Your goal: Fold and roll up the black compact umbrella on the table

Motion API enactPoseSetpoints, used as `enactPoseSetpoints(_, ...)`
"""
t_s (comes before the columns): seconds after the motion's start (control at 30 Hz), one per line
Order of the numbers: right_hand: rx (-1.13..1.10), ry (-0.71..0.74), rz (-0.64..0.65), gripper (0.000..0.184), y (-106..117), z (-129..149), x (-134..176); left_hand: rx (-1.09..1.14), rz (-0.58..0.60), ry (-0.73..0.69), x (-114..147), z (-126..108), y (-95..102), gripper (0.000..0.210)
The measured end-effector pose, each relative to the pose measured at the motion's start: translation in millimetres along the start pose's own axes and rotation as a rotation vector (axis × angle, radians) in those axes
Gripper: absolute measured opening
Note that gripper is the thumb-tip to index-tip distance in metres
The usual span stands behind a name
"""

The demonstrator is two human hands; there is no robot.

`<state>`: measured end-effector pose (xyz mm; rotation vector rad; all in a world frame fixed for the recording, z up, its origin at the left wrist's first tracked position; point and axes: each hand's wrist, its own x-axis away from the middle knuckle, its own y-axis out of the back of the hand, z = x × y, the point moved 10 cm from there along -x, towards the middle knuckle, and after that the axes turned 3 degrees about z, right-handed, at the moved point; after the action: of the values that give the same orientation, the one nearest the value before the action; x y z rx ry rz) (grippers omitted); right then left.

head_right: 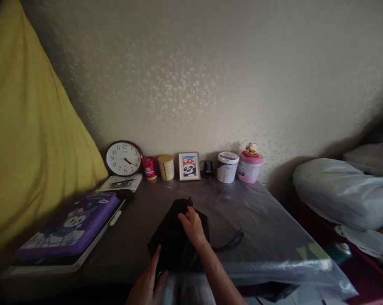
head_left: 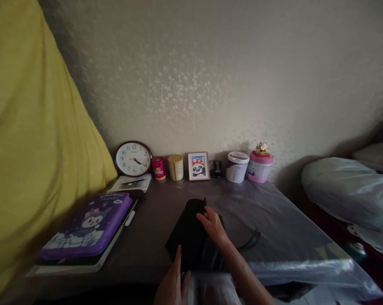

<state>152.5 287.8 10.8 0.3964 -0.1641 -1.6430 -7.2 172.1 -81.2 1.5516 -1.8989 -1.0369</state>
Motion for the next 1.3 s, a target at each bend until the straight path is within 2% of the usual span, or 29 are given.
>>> enactPoseSetpoints(0.13,0.036,-0.025,0.033,0.033,-21,-2,-3,0.02,-0.023,-0.01,1,4,-1.7,0.058)
enactPoseSetpoints(0.23,0.078,-0.043,0.036,0.034,-29,-2,-4,0.024,-0.051,0.0,1,4,3.1,0.058)
enactPoseSetpoints(0.43,0.156,-0.06,0.079,0.041,-36,2,-6,0.082,0.015,0.099,5,-1,4.9,0.061)
enactPoseSetpoints(0.63,0.21,-0.061,0.102,0.041,-37,8,-6,0.034,0.05,0.238,5,2,5.4,0.051)
enactPoseSetpoints(0.77,0.216,-0.086,0.128,0.042,-40,7,-6,0.03,0.083,0.212,4,-4,5.0,0.051)
enactPoseSetpoints(0.97,0.224,-0.081,0.127,0.046,-41,4,-8,0.002,0.008,0.166,3,-13,12.5,0.053)
enactPoseSetpoints(1.17,0.248,-0.045,0.165,0.046,-47,5,-10,-0.269,0.181,0.12,-1,-23,6.8,0.058)
enactPoseSetpoints(1.3,0.246,-0.022,0.164,0.044,-49,8,-10,-0.332,0.168,0.117,-2,-24,3.7,0.058)
